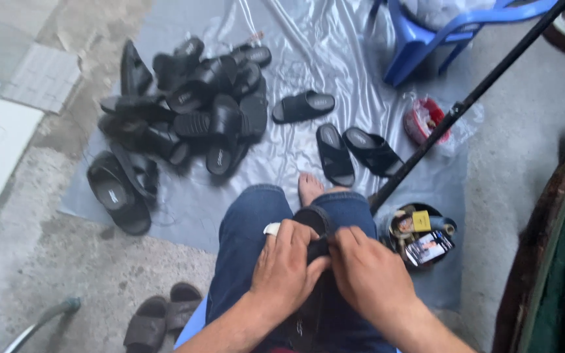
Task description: Hand-sewing the upper component of a sandal to the sole using a needle and thread.
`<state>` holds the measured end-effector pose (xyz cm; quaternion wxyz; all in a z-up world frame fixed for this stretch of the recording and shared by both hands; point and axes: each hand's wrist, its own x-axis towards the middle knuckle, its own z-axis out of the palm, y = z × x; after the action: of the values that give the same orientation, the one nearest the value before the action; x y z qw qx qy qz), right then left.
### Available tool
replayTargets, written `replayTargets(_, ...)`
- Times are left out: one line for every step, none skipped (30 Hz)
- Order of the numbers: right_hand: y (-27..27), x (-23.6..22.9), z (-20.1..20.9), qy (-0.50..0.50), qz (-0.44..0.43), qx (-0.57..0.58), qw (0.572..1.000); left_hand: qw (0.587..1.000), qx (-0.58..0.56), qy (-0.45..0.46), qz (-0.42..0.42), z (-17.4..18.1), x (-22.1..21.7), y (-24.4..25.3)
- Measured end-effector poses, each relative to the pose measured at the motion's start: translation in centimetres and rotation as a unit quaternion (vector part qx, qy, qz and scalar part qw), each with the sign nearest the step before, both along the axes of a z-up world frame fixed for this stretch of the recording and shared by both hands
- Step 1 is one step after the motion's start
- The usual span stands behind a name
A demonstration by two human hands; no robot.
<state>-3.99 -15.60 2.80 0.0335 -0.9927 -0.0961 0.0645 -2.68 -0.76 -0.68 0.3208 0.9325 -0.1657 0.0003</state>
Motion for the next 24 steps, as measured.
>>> replayTargets(-0.1,-0.4,-0.2,-0.01,-0.026,0.051,0.998,0.999,-0.011,0.041,-0.018,0.4,0.2,0.5)
replayTargets(-0.3,-0.8,-0.5,-0.02,-0.051,0.102,0.993,0.996,-0.021,0.081,-0.036,0.6,0.5,0.9)
replayTargets(-0.4,-1.0,-0.7,-0.021,-0.053,0.105,0.993,0.996,-0.017,0.081,-0.038,1.1,0.8,1.6)
replayTargets(-0.6,-1.1,-0.9,-0.043,-0.053,0.142,0.988,0.995,-0.047,0.069,-0.048,1.6,1.1,2.3)
replayTargets(-0.7,-1.3,-1.1,-0.064,-0.053,0.177,0.981,0.994,-0.076,0.059,-0.059,2.1,1.4,2.9)
replayTargets(-0.7,-1.5,-1.1,-0.064,-0.057,0.181,0.98,0.994,-0.072,0.06,-0.062,2.0,1.7,3.6)
replayTargets(-0.7,-1.6,-1.0,-0.049,-0.075,0.183,0.979,0.995,-0.032,0.068,-0.066,2.0,2.0,4.2)
replayTargets(-0.7,-1.6,-1.0,-0.035,-0.093,0.184,0.978,0.995,0.008,0.076,-0.069,2.1,2.3,4.8)
replayTargets(-0.7,-1.6,-0.8,-0.036,-0.091,0.185,0.978,0.995,0.009,0.075,-0.068,2.5,2.8,5.1)
replayTargets(-0.6,-1.6,-0.7,-0.039,-0.089,0.213,0.972,0.985,0.071,0.14,-0.073,2.9,3.3,5.4)
replayTargets(-0.6,-1.6,-0.6,-0.042,-0.088,0.24,0.966,0.966,0.133,0.205,-0.079,3.4,3.8,5.8)
replayTargets(-0.6,-1.7,-0.6,-0.043,-0.087,0.242,0.966,0.967,0.134,0.204,-0.078,4.3,4.2,5.6)
replayTargets(-0.6,-1.8,-0.6,-0.056,-0.084,0.247,0.964,0.958,0.025,0.281,-0.047,5.3,4.6,5.5)
replayTargets(-0.5,-1.8,-0.6,-0.07,-0.08,0.253,0.962,0.932,-0.086,0.353,-0.014,6.2,5.0,5.3)
replayTargets(-0.4,-1.9,-0.6,-0.069,-0.081,0.254,0.961,0.931,-0.085,0.354,-0.014,5.7,4.8,4.9)
replayTargets(-0.3,-2.0,-0.5,-0.072,-0.077,0.267,0.958,0.898,-0.209,0.387,-0.023,5.2,4.6,4.5)
replayTargets(-0.3,-1.8,-0.4,-0.078,-0.071,0.278,0.955,0.849,-0.331,0.411,-0.033,4.7,4.5,3.9)
replayTargets(-0.4,-1.7,-0.6,-0.08,-0.069,0.277,0.955,0.849,-0.332,0.409,-0.034,4.5,4.5,3.2)
replayTargets(-0.4,-1.9,-0.9,-0.083,-0.074,0.285,0.952,0.818,-0.372,0.438,-0.016,4.3,4.1,2.6)
replayTargets(-0.5,-2.1,-1.1,-0.086,-0.078,0.294,0.949,0.784,-0.411,0.465,0.001,4.0,3.8,1.9)
replayTargets(-0.4,-2.1,-1.2,-0.086,-0.079,0.293,0.949,0.784,-0.411,0.466,0.001,3.6,3.6,1.7)
replayTargets(-0.4,-2.1,-1.2,-0.105,-0.067,0.304,0.944,0.88,-0.342,0.328,-0.029,3.2,3.4,1.6)
replayTargets(-0.4,-2.2,-1.2,-0.125,-0.058,0.316,0.939,0.947,-0.262,0.18,-0.057,2.8,3.2,1.4)
replayTargets(-0.3,-2.3,-1.2,-0.125,-0.061,0.316,0.939,0.946,-0.261,0.182,-0.06,2.7,2.9,1.3)
